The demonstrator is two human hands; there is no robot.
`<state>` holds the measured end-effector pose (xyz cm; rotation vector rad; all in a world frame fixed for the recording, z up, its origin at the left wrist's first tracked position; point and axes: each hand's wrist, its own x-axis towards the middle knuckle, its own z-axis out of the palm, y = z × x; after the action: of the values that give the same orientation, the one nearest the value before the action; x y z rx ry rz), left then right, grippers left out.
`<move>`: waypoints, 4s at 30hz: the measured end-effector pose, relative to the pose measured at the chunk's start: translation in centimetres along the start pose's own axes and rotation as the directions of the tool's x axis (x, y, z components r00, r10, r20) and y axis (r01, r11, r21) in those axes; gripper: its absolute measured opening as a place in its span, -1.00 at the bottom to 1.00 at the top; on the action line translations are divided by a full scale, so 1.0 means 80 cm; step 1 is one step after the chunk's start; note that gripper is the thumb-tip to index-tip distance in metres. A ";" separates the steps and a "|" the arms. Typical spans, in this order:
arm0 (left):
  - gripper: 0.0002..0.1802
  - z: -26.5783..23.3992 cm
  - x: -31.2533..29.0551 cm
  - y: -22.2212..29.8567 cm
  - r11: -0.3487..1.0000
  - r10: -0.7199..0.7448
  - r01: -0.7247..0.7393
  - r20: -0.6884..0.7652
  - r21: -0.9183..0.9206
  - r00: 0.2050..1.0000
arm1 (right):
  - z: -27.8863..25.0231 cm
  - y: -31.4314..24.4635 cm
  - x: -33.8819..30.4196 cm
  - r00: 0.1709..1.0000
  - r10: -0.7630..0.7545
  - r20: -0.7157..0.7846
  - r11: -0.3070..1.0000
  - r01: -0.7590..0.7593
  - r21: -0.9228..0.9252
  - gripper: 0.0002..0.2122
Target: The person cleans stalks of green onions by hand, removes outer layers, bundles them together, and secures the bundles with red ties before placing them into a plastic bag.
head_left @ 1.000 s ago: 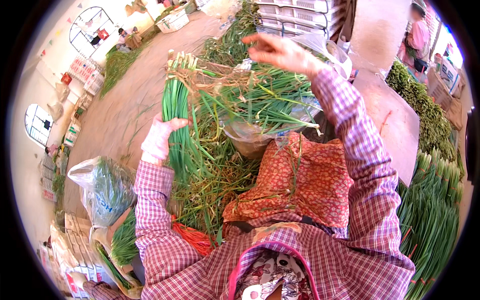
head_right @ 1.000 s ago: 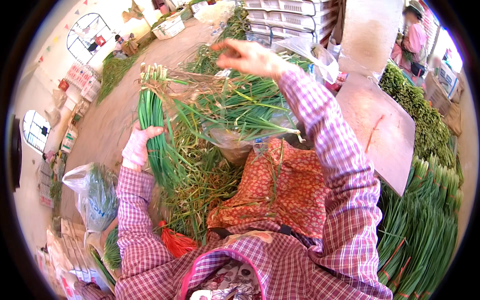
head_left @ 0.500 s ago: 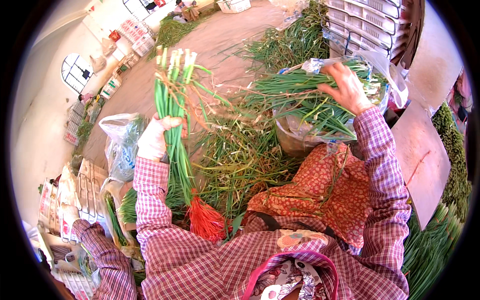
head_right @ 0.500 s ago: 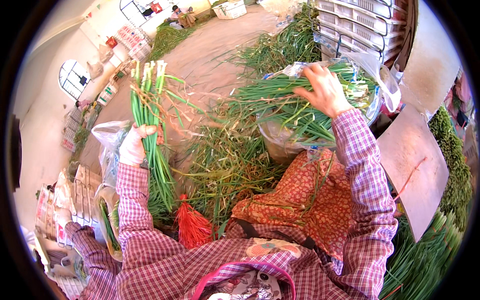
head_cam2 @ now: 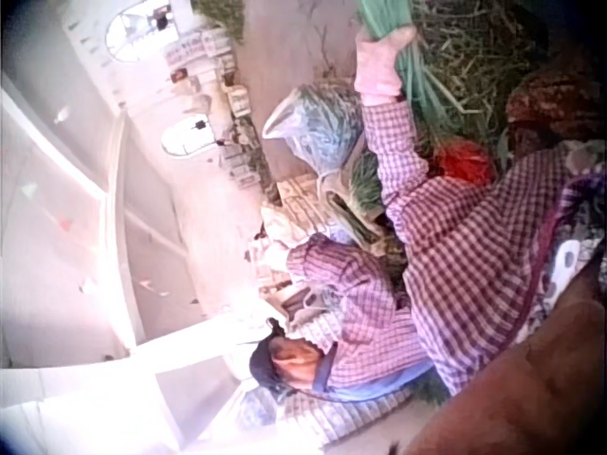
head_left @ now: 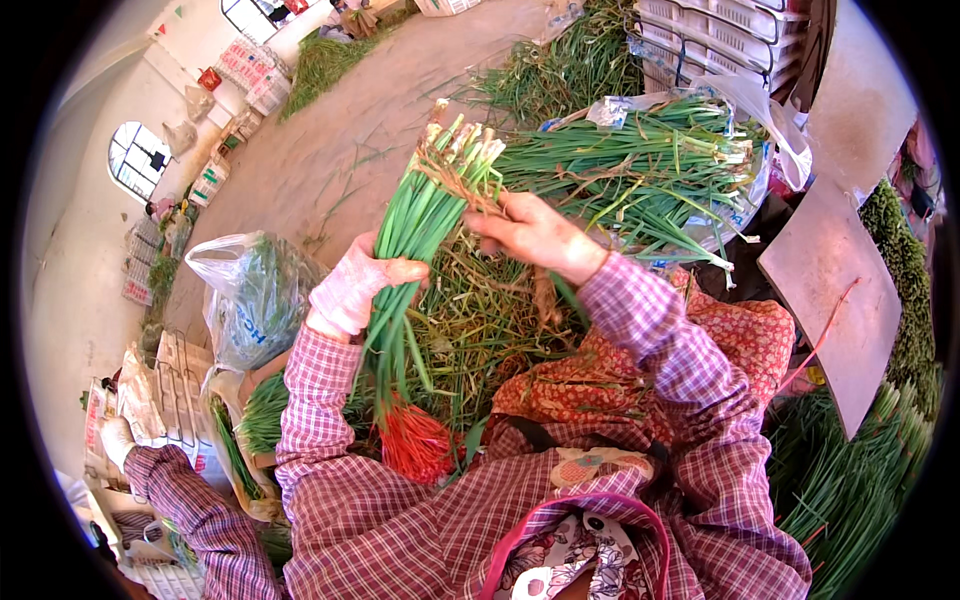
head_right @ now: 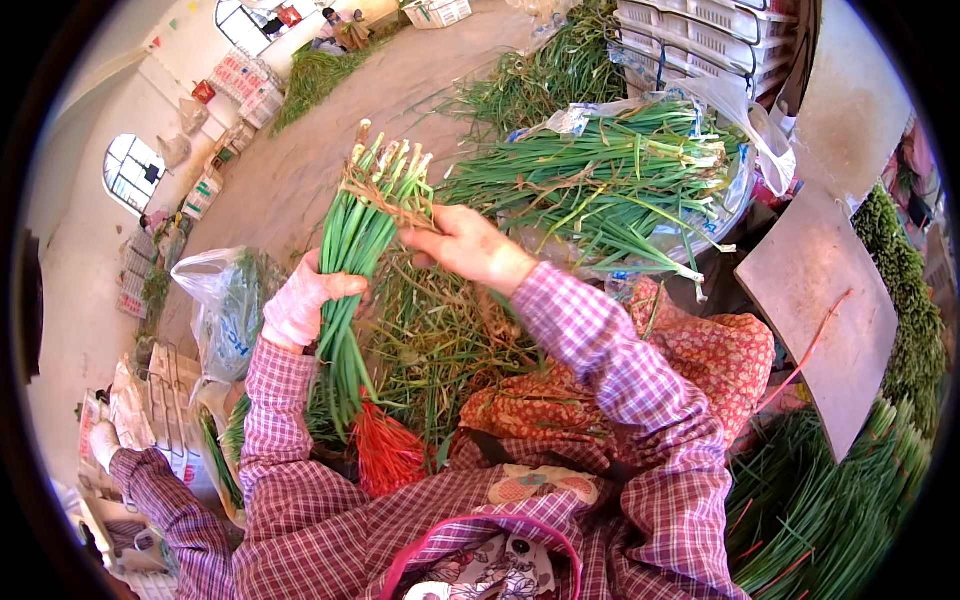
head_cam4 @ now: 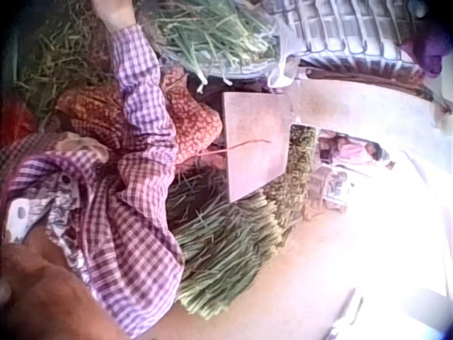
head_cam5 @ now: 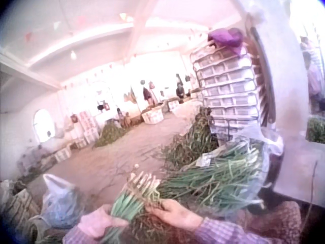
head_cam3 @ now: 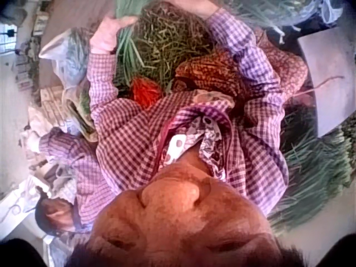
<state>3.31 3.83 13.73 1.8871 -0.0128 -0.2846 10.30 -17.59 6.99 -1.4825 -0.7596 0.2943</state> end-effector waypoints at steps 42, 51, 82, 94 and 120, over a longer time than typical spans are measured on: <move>-0.42 0.084 0.062 -0.081 0.753 0.557 -0.034 -0.610 0.657 0.564 | -0.013 0.030 -0.049 0.997 0.057 0.060 0.872 -0.020 -0.490 -0.38; -0.21 0.152 0.049 -0.073 0.658 0.549 -0.060 -0.423 0.751 0.721 | 0.043 0.046 -0.003 0.860 0.016 -0.511 0.786 0.305 0.537 -0.66; -0.73 0.059 -0.014 -0.130 0.958 -0.042 -0.004 -0.152 -0.288 0.988 | -0.046 -0.013 -0.029 0.798 -0.386 -0.463 0.805 0.047 -0.591 -0.82; -0.44 0.076 -0.012 -0.120 0.953 -0.011 -0.042 -0.174 -0.301 0.985 | 0.001 0.007 -0.011 0.867 -0.317 -0.384 0.843 0.072 -0.533 -0.71; -0.51 0.060 -0.032 -0.114 0.999 -0.048 0.047 -0.157 -0.008 0.986 | -0.027 0.005 0.011 0.956 -0.293 0.010 0.634 0.202 -0.746 -0.75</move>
<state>-1.38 2.77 4.28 1.9032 0.1396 -0.1671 12.40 -18.67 7.01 -2.1090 -1.0493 -0.3760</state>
